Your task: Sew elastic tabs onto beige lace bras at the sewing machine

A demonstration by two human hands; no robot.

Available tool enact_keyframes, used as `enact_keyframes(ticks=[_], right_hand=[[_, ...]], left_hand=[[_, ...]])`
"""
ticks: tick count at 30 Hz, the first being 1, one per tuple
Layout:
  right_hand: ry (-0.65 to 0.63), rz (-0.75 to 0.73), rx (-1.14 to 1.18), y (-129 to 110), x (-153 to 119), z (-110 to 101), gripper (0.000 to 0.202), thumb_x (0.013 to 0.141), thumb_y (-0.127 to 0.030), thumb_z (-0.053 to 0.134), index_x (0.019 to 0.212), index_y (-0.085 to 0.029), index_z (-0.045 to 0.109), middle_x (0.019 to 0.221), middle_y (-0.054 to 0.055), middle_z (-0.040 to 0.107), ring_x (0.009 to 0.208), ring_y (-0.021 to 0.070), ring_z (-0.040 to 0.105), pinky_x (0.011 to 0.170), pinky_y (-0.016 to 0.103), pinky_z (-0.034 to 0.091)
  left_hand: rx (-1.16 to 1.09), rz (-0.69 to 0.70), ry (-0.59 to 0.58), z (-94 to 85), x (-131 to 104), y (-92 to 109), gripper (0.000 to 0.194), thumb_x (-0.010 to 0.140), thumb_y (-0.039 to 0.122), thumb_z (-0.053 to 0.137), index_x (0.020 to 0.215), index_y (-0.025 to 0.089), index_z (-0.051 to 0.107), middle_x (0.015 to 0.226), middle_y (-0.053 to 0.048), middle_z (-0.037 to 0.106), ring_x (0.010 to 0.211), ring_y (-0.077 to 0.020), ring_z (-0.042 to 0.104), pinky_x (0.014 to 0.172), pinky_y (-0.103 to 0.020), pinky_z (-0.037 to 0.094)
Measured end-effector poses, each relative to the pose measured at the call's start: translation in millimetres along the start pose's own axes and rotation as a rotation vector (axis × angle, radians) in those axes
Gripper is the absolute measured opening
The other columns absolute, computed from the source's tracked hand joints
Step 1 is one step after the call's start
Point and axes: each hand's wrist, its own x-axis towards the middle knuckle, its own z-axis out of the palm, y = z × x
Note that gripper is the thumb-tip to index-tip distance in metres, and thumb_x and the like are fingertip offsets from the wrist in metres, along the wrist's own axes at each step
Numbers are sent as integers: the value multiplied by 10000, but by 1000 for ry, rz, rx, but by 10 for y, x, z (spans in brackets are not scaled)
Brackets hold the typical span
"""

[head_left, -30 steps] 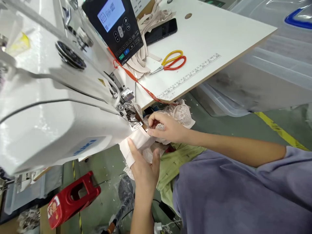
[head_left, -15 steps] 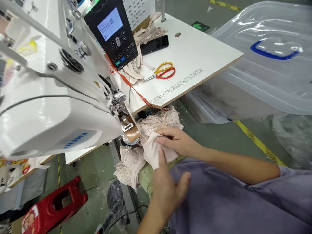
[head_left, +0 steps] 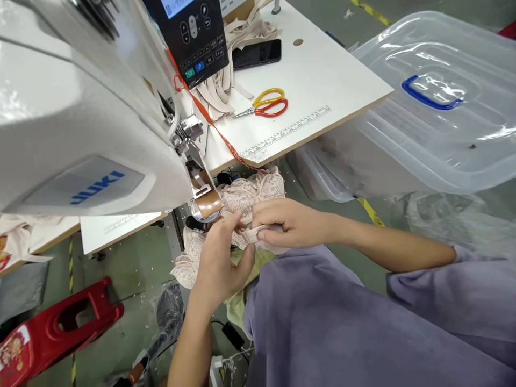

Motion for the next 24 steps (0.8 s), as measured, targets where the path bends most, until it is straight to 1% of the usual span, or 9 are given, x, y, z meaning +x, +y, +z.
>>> enact_keyframes(ticks=[1,3,5,7,9,11,19,21,24], right_hand=[[-3,-34,-67,3,-3,-2,174,892,-163,523,747,-198,611,715,-10,556,653,121,505,608,263,360],[21,-131,-232,27,-15,3,158,912,-196,545,779,-208,629,704,-6,559,646,128,497,601,276,339],[66,-239,-401,66,-37,24,165,951,-241,549,819,-225,648,707,3,576,652,143,495,616,299,335],[112,-324,-523,105,-63,56,189,981,-268,530,841,-245,655,699,8,588,647,156,488,637,325,342],[145,-364,-578,132,-84,89,203,993,-278,512,857,-261,661,682,9,591,634,162,484,648,339,358],[172,-390,-596,140,-92,112,197,990,-281,514,870,-267,669,676,12,602,627,165,483,647,343,374],[247,-457,-560,101,-46,136,136,966,-269,566,885,-259,676,668,6,610,626,160,490,630,332,386],[245,-452,-541,112,-41,151,136,973,-277,562,912,-259,682,651,-2,588,614,154,479,615,325,365],[197,-413,-543,141,-36,183,211,1012,-282,495,942,-281,695,618,-18,544,586,142,454,604,320,326]], left_hand=[[5,7,12,1,-11,-37,365,933,214,603,1288,214,521,1101,-76,690,1027,-202,664,907,-365,531],[53,83,84,19,-64,-112,173,913,158,614,1068,222,571,840,-11,660,780,-156,638,710,-288,498],[186,248,210,52,-130,-174,176,883,84,624,967,228,566,648,40,565,604,-132,546,566,-268,379],[360,400,328,89,-183,-214,241,852,41,652,974,233,574,543,81,474,498,-119,443,520,-288,278],[470,470,388,118,-215,-235,281,834,32,684,997,237,584,515,96,452,471,-113,401,524,-294,261],[500,483,407,135,-227,-244,299,829,30,695,1018,237,590,516,97,458,475,-110,399,531,-287,277],[423,470,412,118,-223,-262,311,813,22,712,1042,194,592,531,80,454,508,-131,378,528,-288,281],[410,466,406,112,-222,-259,294,821,26,702,1033,197,593,533,77,446,507,-132,374,524,-287,280],[403,457,404,117,-223,-253,255,842,35,681,1002,214,594,535,75,443,511,-131,372,526,-282,285]])
